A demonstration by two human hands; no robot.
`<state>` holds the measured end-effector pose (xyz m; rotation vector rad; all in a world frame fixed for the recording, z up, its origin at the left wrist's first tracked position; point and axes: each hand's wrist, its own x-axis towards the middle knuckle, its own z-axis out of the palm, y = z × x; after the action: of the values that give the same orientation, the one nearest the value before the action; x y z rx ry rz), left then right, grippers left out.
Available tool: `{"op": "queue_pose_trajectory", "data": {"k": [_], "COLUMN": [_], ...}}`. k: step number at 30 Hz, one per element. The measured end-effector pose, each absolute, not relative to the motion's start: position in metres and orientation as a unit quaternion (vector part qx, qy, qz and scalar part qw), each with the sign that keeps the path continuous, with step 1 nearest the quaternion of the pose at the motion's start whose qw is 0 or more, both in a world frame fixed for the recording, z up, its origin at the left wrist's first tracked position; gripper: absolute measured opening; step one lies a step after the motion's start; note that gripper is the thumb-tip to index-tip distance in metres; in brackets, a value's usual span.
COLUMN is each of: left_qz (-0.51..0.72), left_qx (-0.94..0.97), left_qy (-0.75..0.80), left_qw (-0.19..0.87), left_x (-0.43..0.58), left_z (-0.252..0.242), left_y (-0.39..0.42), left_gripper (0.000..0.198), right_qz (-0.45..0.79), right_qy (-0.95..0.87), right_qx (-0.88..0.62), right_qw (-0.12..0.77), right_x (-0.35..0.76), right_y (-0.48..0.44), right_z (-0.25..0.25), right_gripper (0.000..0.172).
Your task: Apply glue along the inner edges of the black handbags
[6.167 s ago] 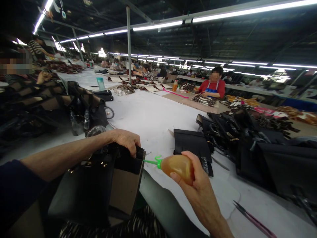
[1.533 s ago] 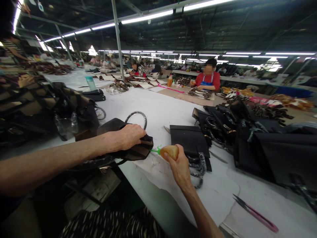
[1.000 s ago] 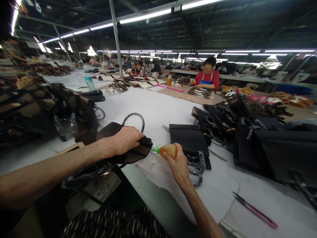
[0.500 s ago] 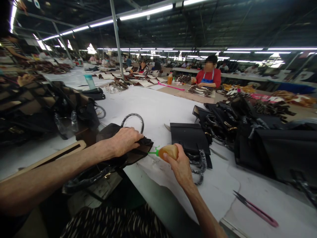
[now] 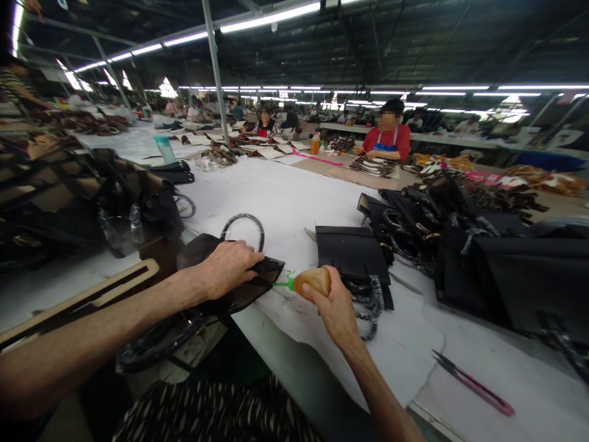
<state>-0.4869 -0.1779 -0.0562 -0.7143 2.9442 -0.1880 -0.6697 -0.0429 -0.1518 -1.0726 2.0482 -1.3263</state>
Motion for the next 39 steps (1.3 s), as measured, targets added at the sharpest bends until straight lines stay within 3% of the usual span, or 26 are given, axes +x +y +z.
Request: {"op": "queue_pose_trajectory", "data": {"k": [17,39], "left_qz": [-0.043,-0.045], "left_qx": [-0.224,-0.228], "left_qy": [0.973,0.972], "left_qw": [0.022,0.032], "left_x": [-0.477,-0.477], "left_z": [-0.07,-0.073], "left_y": [-0.17,-0.171], "left_gripper": [0.01,0.013], "right_qz": [-0.492,-0.518], "right_qy": [0.714,0.689], "right_qx": [-0.403,-0.371], "right_qw": [0.292,0.345], "right_x": [-0.665,-0.654], "right_y": [-0.036,-0.028], "right_z": [-0.139,-0.14], "right_gripper": [0.031,0.032]}}
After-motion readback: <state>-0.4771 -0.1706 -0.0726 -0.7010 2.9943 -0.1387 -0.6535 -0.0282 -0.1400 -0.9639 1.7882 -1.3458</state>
